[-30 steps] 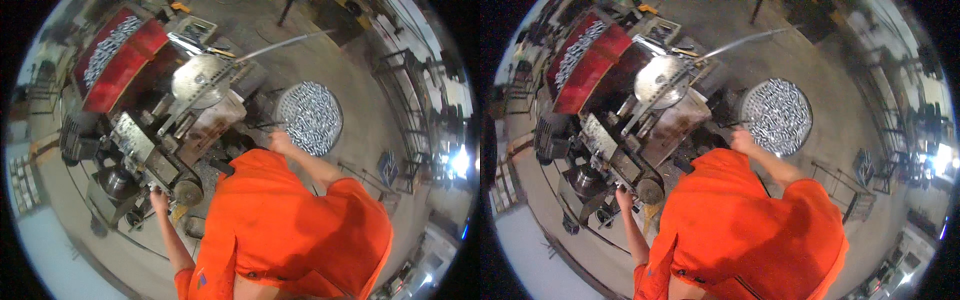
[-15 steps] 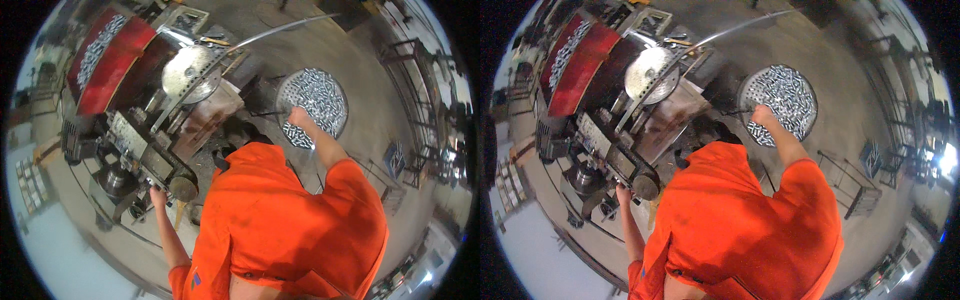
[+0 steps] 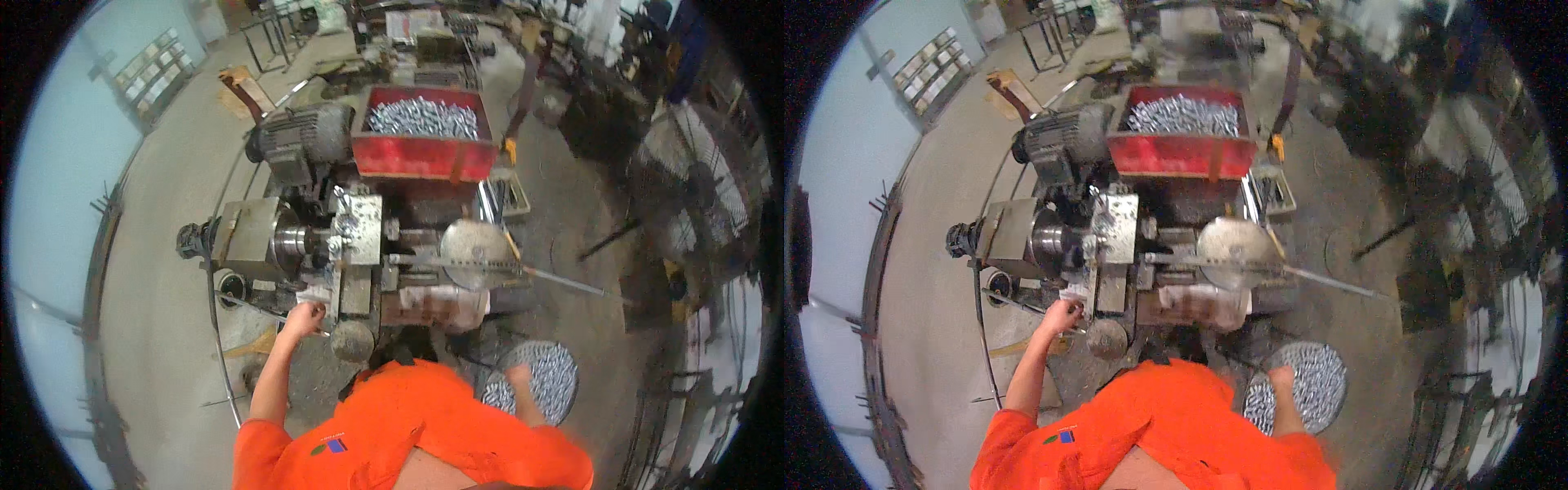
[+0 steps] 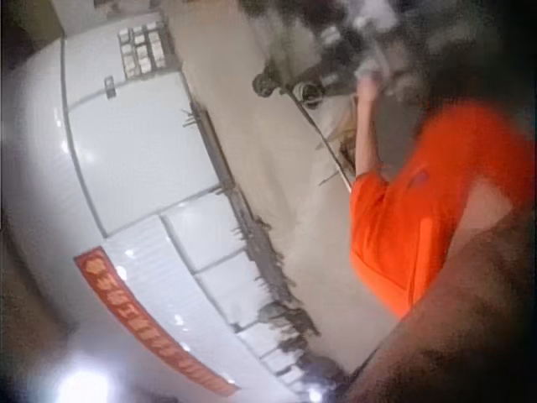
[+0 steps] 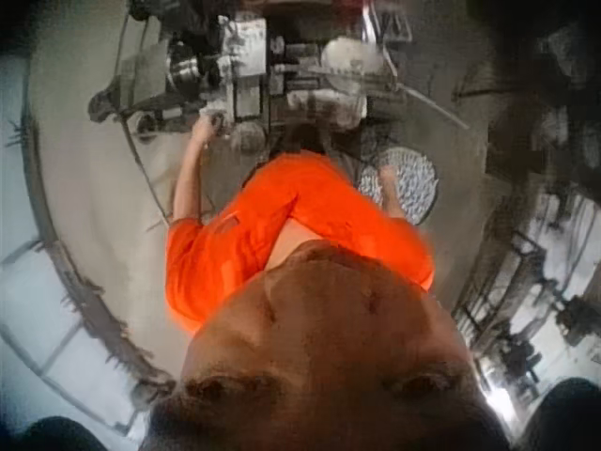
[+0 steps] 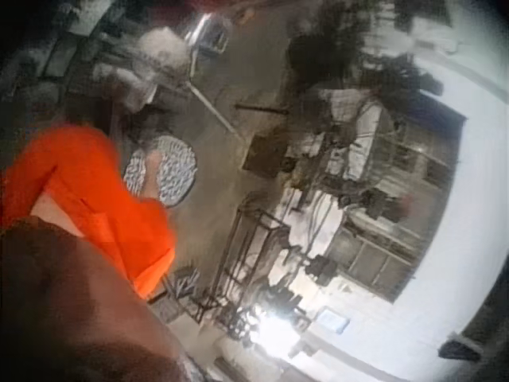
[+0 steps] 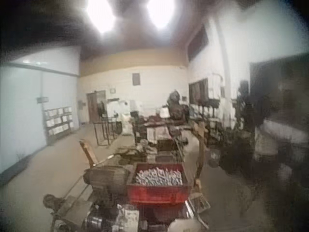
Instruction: The person operates a metal forming machine by inserting small metal pieces into the hopper and using two long metal rods to manipulate the machine's levers. The person repeatedly cycles the machine to process the metal pieces.
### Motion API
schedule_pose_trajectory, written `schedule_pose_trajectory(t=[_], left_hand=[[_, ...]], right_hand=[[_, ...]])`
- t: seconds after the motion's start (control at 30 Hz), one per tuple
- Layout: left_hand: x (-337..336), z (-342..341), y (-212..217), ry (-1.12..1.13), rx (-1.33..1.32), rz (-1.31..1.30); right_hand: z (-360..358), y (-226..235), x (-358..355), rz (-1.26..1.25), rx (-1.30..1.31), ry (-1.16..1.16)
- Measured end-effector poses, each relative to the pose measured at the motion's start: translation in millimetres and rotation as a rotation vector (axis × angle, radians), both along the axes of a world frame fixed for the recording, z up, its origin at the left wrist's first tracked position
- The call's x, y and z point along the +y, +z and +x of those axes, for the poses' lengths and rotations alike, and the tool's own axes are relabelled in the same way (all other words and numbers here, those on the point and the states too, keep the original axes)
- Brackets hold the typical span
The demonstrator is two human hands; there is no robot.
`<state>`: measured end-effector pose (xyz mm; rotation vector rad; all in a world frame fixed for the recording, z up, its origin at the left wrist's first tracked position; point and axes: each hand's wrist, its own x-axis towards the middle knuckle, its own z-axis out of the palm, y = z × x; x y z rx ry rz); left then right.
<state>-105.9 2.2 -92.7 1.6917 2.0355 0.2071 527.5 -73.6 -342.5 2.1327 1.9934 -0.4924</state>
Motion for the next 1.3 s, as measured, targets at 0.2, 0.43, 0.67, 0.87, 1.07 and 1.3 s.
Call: schedule_pose_trajectory(t=[0.2,0.43,0.67,0.87,1.07,1.3], left_hand=[[2.3,51.3,61.8,0.143,-0.300,0.301],[26.8,130.6,78.1,-0.051,-0.757,0.179],[15.7,117.7,83.4,0.003,-0.912,0.263],[5.0,93.9,71.9,-0.087,-0.716,0.316],[-7.5,67.6,91.2,-0.109,-0.724,0.263],[-87.1,-47.9,123.4,0.481,-0.589,0.454]], right_hand=[[-127.6,195.0,62.9,0.451,0.732,0.015],[-307.0,339.7,114.9,0.276,1.013,0.727],[-346.8,356.9,126.0,0.364,0.929,0.929],[-366.2,356.2,131.1,0.219,1.001,0.989],[-386.3,355.9,143.3,0.224,0.883,1.189],[-436.0,360.6,194.5,0.506,0.786,1.256]])
